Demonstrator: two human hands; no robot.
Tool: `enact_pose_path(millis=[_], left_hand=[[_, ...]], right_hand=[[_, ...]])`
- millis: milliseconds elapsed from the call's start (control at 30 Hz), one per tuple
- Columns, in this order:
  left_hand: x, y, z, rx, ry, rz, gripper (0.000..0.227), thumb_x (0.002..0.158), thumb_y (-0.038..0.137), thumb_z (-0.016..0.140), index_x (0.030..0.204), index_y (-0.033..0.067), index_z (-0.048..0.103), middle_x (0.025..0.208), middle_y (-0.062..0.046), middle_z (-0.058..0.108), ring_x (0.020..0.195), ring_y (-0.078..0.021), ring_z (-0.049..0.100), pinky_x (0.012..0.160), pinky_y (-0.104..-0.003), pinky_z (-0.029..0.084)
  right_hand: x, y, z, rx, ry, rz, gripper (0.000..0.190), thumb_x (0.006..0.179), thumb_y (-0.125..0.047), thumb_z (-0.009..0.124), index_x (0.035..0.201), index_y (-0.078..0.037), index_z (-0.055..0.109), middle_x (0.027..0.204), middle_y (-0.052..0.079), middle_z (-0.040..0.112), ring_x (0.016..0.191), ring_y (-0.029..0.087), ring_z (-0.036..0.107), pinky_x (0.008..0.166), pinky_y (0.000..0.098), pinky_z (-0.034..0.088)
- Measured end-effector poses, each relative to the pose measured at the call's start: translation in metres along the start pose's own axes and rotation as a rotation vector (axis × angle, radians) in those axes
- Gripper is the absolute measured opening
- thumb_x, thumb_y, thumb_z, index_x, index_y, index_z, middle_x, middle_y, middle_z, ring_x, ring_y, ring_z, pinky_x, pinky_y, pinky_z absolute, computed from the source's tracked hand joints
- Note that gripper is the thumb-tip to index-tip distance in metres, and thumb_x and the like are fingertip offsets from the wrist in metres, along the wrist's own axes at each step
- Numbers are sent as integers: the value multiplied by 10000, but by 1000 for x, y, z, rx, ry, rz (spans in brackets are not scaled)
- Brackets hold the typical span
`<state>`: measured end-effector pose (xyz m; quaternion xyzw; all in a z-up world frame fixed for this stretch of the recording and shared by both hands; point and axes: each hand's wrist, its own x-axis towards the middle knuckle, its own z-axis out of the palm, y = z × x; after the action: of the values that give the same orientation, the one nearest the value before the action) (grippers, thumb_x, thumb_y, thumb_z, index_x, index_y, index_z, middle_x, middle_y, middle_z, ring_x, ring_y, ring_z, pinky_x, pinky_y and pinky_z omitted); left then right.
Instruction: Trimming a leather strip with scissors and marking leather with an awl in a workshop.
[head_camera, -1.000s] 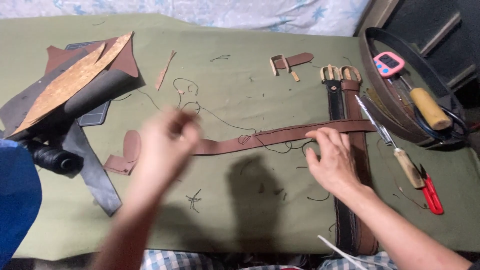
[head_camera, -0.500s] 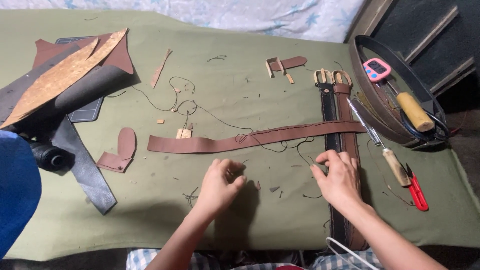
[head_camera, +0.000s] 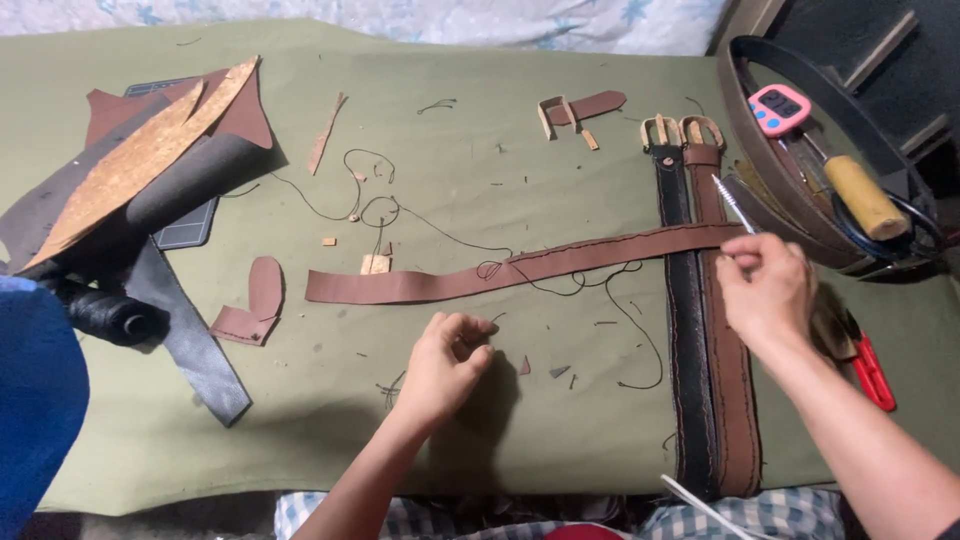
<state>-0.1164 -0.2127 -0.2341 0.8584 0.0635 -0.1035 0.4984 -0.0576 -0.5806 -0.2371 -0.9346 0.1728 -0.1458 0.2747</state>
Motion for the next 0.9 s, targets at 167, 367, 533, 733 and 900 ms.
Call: enact_pose_path(millis=[167, 367, 533, 733, 900], left_hand=[[3, -3, 0, 18, 0, -3, 274, 864, 169, 739, 1132, 122, 773, 1024, -110, 676, 923, -259, 709, 789, -402, 592], [2, -3, 0, 22, -3, 6, 252, 879, 171, 727, 1123, 136, 775, 1016, -91, 680, 911, -236, 706, 780, -381, 592], [16, -12, 3, 48, 57, 94, 249, 825, 216, 747, 1064, 153, 782, 933, -136, 743, 907, -351, 744, 781, -455, 600], [53, -19, -54, 291, 302, 233, 240, 863, 71, 703, 1089, 121, 768, 966, -136, 757, 901, -352, 749, 809, -438, 598], [69, -19, -82, 578, 246, 238, 460, 850, 65, 714, 1307, 31, 666, 1145, -196, 634, 1007, -453, 711, 872, -554, 589]], right_hand=[[31, -8, 38, -176, -67, -364, 491, 861, -164, 746, 1338, -267, 692, 1297, 76, 594, 1222, 383, 553, 1022, 522, 481], [5, -85, 29, -174, -347, -509, 560, 859, -103, 710, 1408, -186, 634, 1360, 114, 564, 1214, 392, 540, 950, 542, 518], [-3, -84, 59, -283, -508, -512, 524, 883, -189, 702, 1399, -183, 612, 1301, 81, 568, 1213, 340, 525, 975, 531, 512], [-5, -93, 48, -242, -448, -505, 397, 877, -184, 732, 1268, -195, 668, 1197, 80, 537, 1219, 323, 531, 985, 506, 509], [-10, -92, 44, -205, -441, -479, 379, 874, -184, 725, 1229, -195, 596, 1182, 102, 550, 1207, 361, 570, 976, 528, 514]])
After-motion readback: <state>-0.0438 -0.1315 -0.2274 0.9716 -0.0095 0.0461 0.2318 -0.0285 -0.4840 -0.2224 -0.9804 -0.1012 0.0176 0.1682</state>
